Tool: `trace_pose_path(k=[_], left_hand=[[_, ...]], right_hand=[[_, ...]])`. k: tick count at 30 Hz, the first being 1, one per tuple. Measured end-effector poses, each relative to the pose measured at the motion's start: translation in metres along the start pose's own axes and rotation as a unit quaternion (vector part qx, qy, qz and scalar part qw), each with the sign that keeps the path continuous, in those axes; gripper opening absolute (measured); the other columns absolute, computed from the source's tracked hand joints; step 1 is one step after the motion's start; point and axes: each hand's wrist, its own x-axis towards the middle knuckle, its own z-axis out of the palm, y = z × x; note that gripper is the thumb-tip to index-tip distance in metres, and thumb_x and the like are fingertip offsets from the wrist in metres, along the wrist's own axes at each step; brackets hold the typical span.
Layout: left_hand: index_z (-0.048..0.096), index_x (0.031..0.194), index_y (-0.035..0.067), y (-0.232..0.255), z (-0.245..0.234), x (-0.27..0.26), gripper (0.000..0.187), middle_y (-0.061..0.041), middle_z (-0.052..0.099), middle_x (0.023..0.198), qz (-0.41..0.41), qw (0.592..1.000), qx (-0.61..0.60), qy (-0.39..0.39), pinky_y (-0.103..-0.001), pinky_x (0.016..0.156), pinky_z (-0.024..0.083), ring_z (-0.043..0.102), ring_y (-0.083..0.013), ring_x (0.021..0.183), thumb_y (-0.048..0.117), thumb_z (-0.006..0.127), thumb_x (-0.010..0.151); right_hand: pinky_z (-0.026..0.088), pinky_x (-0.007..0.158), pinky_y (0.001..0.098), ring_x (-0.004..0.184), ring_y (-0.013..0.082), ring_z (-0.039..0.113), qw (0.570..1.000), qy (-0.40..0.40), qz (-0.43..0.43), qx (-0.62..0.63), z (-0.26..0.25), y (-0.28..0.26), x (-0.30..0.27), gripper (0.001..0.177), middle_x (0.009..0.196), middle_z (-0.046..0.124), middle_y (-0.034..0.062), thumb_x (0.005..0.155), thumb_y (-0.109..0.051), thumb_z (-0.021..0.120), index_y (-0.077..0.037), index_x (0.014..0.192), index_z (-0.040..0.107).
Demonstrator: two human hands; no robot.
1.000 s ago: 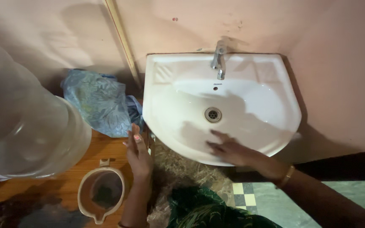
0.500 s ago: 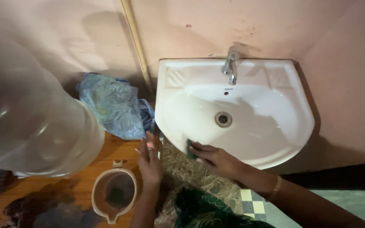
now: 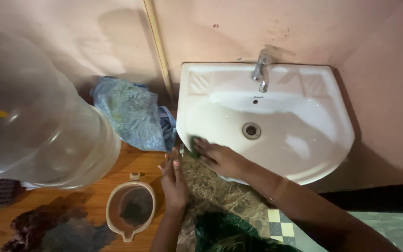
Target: The person wipes the surfaces of a white ceramic sink and the faucet with a green sponge, moving the sponge across different parts of the basin and rim.
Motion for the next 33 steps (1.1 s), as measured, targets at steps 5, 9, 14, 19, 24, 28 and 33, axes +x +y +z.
trace_pose_path(k=[5, 9, 14, 19, 24, 28, 33], left_hand=[[0.044, 0.155, -0.001, -0.006, 0.011, 0.018, 0.065, -0.030, 0.050, 0.151, 0.035, 0.996, 0.079, -0.016, -0.058, 0.127, 0.005, 0.031, -0.0454, 0.153, 0.045, 0.030, 0.110], [0.026, 0.160, -0.004, 0.003, 0.040, 0.046, 0.074, -0.031, 0.032, 0.164, 0.072, 0.994, 0.077, -0.032, -0.056, 0.127, 0.007, 0.019, -0.0465, 0.156, 0.047, 0.036, 0.107], [0.017, 0.162, -0.006, 0.000, 0.084, 0.071, 0.077, -0.030, 0.017, 0.169, 0.087, 0.991, 0.098, 0.008, -0.057, 0.126, 0.005, 0.011, -0.0472, 0.157, 0.044, 0.038, 0.108], [0.022, 0.161, -0.003, -0.005, 0.096, 0.082, 0.073, -0.027, 0.019, 0.168, 0.056, 0.957, 0.279, 0.048, -0.053, 0.126, 0.012, 0.014, -0.0448, 0.157, 0.039, 0.045, 0.106], [0.024, 0.157, -0.003, 0.010, 0.097, 0.086, 0.079, -0.019, 0.015, 0.168, 0.007, 0.893, 0.450, -0.023, -0.053, 0.123, 0.017, 0.012, -0.0413, 0.155, 0.021, 0.059, 0.091], [0.026, 0.157, -0.002, 0.023, 0.092, 0.085, 0.080, -0.013, 0.020, 0.168, 0.010, 0.906, 0.423, -0.020, -0.055, 0.123, 0.018, 0.013, -0.0426, 0.155, 0.018, 0.063, 0.089], [0.033, 0.154, -0.001, 0.025, 0.092, 0.086, 0.070, -0.012, 0.021, 0.168, 0.015, 0.911, 0.412, -0.019, -0.058, 0.122, 0.018, 0.013, -0.0450, 0.154, 0.014, 0.060, 0.091]], right_hand=[[0.067, 0.080, 0.0336, 0.081, 0.0220, 0.081, 0.994, -0.029, 0.058, 0.083, -0.019, 0.008, -0.064, 0.025, 0.113, 0.078, 0.0152, 0.095, -0.020, 0.065, -0.007, 0.113, 0.076], [0.066, 0.082, 0.0364, 0.092, 0.0269, 0.079, 0.990, -0.015, -0.019, 0.140, -0.020, 0.012, -0.039, 0.023, 0.122, 0.074, 0.0183, 0.089, -0.010, 0.070, -0.003, 0.110, 0.076], [0.050, 0.113, 0.0362, 0.131, 0.0284, 0.061, 0.858, -0.007, 0.090, 0.506, 0.003, 0.030, 0.047, 0.038, 0.144, 0.064, 0.0154, 0.103, -0.020, 0.055, -0.009, 0.139, 0.060], [0.040, 0.120, 0.0422, 0.136, 0.0297, 0.056, 0.972, 0.117, -0.199, -0.054, -0.006, 0.096, 0.120, 0.042, 0.141, 0.065, 0.0163, 0.095, -0.017, 0.066, -0.004, 0.135, 0.065], [0.041, 0.112, 0.0440, 0.133, 0.0310, 0.055, 0.973, 0.153, -0.066, -0.159, -0.033, 0.145, 0.164, 0.054, 0.141, 0.060, 0.0189, 0.082, -0.013, 0.071, -0.003, 0.134, 0.063], [0.043, 0.117, 0.0420, 0.136, 0.0319, 0.056, 0.940, 0.189, -0.058, -0.277, -0.011, 0.135, 0.169, 0.051, 0.145, 0.060, 0.0195, 0.086, -0.006, 0.066, 0.000, 0.136, 0.063], [0.046, 0.113, 0.0406, 0.131, 0.0300, 0.060, 0.974, 0.150, -0.044, -0.166, -0.028, 0.133, 0.172, 0.047, 0.140, 0.065, 0.0135, 0.087, -0.007, 0.061, -0.003, 0.134, 0.065]])
